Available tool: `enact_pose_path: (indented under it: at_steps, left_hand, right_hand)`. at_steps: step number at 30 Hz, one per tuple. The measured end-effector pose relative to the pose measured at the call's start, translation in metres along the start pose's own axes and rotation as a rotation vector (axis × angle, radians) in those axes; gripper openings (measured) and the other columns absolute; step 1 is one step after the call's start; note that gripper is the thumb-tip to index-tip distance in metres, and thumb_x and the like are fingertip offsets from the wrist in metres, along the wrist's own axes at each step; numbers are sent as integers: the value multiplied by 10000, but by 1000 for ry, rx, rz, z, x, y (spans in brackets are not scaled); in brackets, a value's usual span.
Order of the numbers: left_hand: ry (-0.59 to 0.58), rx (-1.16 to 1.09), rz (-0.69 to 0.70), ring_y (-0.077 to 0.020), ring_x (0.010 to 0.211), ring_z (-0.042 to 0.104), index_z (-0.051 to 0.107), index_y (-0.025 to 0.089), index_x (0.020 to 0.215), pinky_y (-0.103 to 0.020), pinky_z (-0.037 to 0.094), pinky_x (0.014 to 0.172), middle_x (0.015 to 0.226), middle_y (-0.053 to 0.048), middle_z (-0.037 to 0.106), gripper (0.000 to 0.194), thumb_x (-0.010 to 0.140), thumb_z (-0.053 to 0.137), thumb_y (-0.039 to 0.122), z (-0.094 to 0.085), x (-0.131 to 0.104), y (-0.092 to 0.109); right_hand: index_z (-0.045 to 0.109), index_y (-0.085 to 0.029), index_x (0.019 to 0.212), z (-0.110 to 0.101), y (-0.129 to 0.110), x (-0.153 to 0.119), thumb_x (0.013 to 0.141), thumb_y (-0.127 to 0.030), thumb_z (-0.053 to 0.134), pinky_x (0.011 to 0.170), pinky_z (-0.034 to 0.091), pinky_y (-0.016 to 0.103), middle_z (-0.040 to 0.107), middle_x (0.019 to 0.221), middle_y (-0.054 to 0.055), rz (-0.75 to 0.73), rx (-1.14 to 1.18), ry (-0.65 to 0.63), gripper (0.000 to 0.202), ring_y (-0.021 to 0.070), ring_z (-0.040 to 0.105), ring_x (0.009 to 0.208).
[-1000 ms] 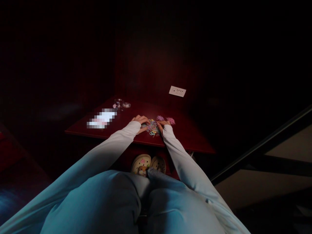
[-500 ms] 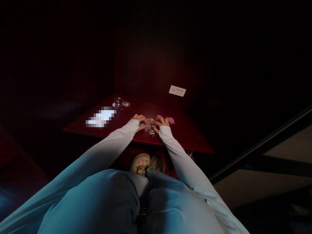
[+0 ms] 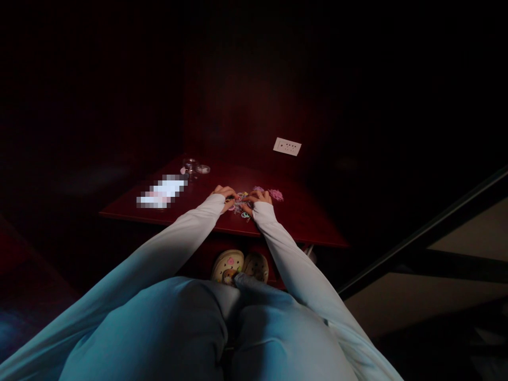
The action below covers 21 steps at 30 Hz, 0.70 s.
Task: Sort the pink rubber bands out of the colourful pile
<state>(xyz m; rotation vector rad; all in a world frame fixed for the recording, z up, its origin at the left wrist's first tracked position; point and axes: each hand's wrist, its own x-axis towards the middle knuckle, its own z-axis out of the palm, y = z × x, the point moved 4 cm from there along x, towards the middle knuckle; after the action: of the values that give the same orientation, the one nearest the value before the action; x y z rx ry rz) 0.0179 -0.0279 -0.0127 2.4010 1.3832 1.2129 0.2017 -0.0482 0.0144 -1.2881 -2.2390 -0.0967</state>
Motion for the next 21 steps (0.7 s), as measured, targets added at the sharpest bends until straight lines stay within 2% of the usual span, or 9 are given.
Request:
enact_pose_path:
  at_steps: [5,8,13,17,21]
  left_hand:
    - [-13,15,-17,-266,1038,549,762,264,979,-416,462,962,1145,-38,726,186,841,639,244,0,1,0]
    - [52,60,-77,-275,1023,543,748,263,964,-420,459,940,1099,-41,728,173,816,662,235,0,3,1]
    - [53,54,-103,-287,1046,541,716,274,1009,-417,459,904,1102,-42,723,174,845,656,272,4,12,6]
    - [111,24,-159,-286,1071,552,703,272,961,-427,450,935,1083,-36,725,175,862,582,194,8,20,11]
    - [177,-71,-170,-261,1014,565,724,246,960,-417,460,960,1056,-45,720,230,890,521,164,9,21,13]
  right_hand:
    - [804,-254,1023,3,1,4,955,-464,667,964,363,414,655,1226,89,27,10,9,259,294,440,1135]
    - [803,-259,980,5,0,6,955,-409,675,970,359,423,655,1216,86,15,34,24,199,294,437,1126]
    - [821,-269,929,8,5,10,938,-431,697,1002,354,428,675,1168,76,30,105,80,204,279,458,1118]
    - [834,-263,927,12,26,13,915,-476,706,1011,373,422,715,1088,75,182,256,183,248,275,517,1125]
    - [820,-242,870,22,52,16,894,-497,691,1039,391,429,747,992,63,335,489,276,287,245,609,1048]
